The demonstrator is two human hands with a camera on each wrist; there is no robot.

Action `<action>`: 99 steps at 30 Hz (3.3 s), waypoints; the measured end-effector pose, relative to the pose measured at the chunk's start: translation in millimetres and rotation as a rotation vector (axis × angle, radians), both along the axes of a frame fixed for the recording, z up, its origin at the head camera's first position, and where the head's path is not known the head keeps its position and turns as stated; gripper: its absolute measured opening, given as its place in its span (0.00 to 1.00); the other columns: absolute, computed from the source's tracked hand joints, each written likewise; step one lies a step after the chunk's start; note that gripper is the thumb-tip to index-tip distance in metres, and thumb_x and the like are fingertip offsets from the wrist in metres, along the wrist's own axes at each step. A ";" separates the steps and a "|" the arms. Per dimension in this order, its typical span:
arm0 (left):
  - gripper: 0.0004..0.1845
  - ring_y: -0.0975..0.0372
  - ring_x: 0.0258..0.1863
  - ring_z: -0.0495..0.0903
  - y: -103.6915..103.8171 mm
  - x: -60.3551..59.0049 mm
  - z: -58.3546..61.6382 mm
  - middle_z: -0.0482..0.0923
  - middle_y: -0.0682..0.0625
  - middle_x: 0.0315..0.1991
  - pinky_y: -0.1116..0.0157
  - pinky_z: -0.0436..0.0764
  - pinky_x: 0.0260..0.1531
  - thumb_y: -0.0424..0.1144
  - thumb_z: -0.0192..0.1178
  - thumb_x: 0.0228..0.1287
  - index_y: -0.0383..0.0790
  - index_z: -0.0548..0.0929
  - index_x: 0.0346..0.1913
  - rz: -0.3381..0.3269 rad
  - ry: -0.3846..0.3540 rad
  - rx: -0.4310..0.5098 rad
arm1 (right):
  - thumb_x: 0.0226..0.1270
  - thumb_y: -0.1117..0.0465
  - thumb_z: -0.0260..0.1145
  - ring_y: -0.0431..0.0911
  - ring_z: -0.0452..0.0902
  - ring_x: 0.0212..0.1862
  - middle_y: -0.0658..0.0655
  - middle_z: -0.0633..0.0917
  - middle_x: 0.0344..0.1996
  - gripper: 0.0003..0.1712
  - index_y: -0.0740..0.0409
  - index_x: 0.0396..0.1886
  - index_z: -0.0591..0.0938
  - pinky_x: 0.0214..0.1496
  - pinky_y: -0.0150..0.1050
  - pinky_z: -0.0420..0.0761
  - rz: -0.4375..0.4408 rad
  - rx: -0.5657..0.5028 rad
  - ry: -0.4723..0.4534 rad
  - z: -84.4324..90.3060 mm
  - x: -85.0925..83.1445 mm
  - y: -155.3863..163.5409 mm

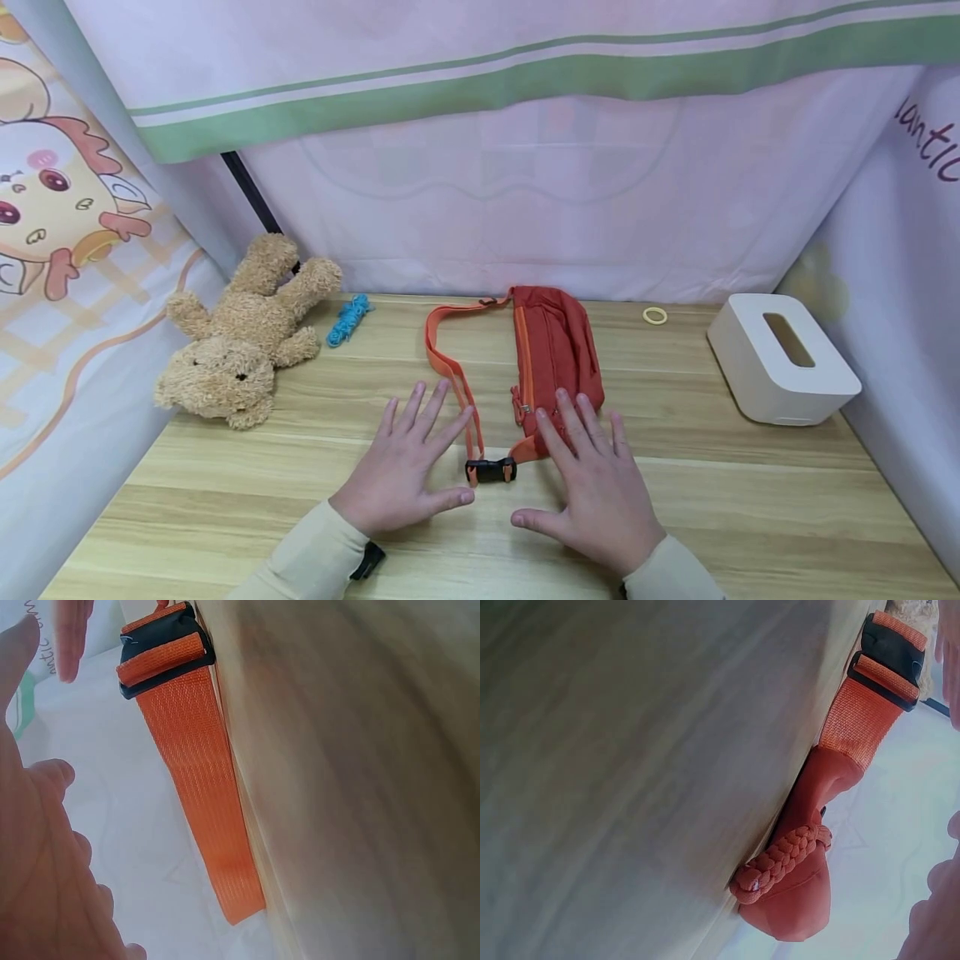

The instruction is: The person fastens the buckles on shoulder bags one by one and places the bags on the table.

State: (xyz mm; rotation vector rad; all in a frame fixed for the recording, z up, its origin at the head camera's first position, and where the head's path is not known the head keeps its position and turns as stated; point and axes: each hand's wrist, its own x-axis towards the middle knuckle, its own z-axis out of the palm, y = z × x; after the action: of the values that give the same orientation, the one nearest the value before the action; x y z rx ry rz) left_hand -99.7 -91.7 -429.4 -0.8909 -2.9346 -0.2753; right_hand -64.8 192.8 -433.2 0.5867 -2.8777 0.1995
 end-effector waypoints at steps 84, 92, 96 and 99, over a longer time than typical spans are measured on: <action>0.55 0.45 0.78 0.32 -36.7 6.2 -1.0 0.31 0.46 0.82 0.39 0.33 0.73 0.79 0.55 0.54 0.63 0.46 0.80 0.129 0.022 0.017 | 0.51 0.18 0.61 0.57 0.33 0.80 0.63 0.49 0.80 0.68 0.55 0.80 0.55 0.76 0.56 0.22 -0.082 -0.005 0.047 -1.6 5.5 39.0; 0.54 0.45 0.78 0.30 -43.2 5.6 -2.6 0.28 0.47 0.81 0.38 0.33 0.72 0.79 0.54 0.56 0.61 0.48 0.80 0.139 0.031 0.016 | 0.51 0.15 0.57 0.57 0.30 0.80 0.61 0.45 0.81 0.69 0.54 0.81 0.53 0.74 0.54 0.18 -0.114 0.021 0.004 -1.4 5.1 42.9; 0.54 0.45 0.78 0.30 -46.3 6.1 -2.5 0.27 0.48 0.81 0.38 0.33 0.73 0.78 0.54 0.56 0.61 0.48 0.80 0.150 0.035 0.018 | 0.51 0.16 0.58 0.57 0.31 0.80 0.60 0.44 0.81 0.69 0.53 0.81 0.52 0.74 0.54 0.18 -0.114 0.021 0.006 -0.9 6.0 44.9; 0.54 0.44 0.78 0.31 -49.1 6.6 -2.2 0.26 0.48 0.81 0.38 0.33 0.73 0.78 0.55 0.56 0.61 0.48 0.80 0.155 0.032 0.021 | 0.51 0.17 0.59 0.57 0.31 0.80 0.61 0.44 0.81 0.69 0.53 0.82 0.51 0.75 0.58 0.21 -0.107 0.017 0.025 -1.1 6.6 46.7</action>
State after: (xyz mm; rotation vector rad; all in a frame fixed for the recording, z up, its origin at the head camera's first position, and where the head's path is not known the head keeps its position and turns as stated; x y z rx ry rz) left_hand -93.0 -140.8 -431.6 -0.6538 -2.9441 -0.2785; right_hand -58.2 239.5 -434.3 0.4330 -2.8795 0.1502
